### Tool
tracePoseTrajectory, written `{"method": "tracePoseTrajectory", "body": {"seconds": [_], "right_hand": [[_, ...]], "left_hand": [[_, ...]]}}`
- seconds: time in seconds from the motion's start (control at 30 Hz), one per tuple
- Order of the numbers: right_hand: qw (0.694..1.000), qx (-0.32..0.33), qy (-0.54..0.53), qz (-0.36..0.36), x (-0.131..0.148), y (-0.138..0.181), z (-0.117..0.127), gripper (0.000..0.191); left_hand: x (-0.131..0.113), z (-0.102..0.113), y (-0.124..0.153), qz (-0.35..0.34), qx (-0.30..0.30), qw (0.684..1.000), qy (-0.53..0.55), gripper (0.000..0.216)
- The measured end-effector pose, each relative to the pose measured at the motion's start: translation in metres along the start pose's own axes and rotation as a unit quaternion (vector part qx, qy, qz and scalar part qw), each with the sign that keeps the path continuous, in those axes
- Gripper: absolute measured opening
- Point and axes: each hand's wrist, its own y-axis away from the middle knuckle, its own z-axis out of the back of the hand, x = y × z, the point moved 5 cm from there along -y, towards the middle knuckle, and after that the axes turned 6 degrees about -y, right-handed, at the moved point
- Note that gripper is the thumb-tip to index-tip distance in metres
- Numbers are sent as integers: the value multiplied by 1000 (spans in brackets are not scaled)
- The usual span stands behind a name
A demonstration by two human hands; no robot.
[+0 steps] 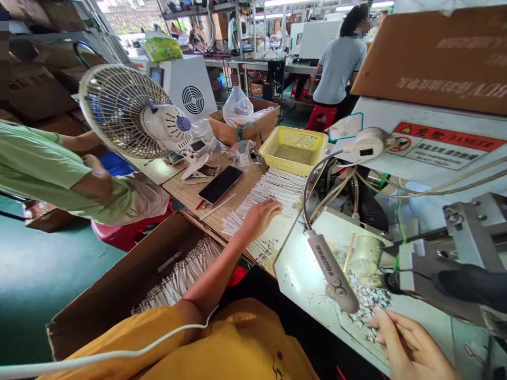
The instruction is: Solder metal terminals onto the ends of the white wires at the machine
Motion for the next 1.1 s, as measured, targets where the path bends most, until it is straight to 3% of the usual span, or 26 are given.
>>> {"method": "tracePoseTrajectory", "body": {"seconds": [0.17, 0.3, 0.4, 0.87, 1.03, 1.1], "right_hand": [[1000, -6, -22, 5, -3, 1, 3, 45], [999, -30, -13, 23, 7, 6, 3, 44], [999, -34, -13, 32, 14, 8, 1, 43], [999, -16, -36, 30, 9, 5, -6, 45], [999, -4, -32, 37, 9, 4, -7, 43], [998, 4, -45, 43, 13, 5, -9, 40]], "left_hand": [[2, -4, -1, -8, 3, 996, -86, 21], [-5, -4, -1, -56, 14, 991, -119, 24], [-9, -3, -1, -92, 12, 989, -116, 23], [-3, -12, 6, -93, 61, 991, -75, 16], [-20, 1, 6, -107, 51, 985, -123, 38], [-36, 5, 10, -129, 59, 984, -112, 35]]}}
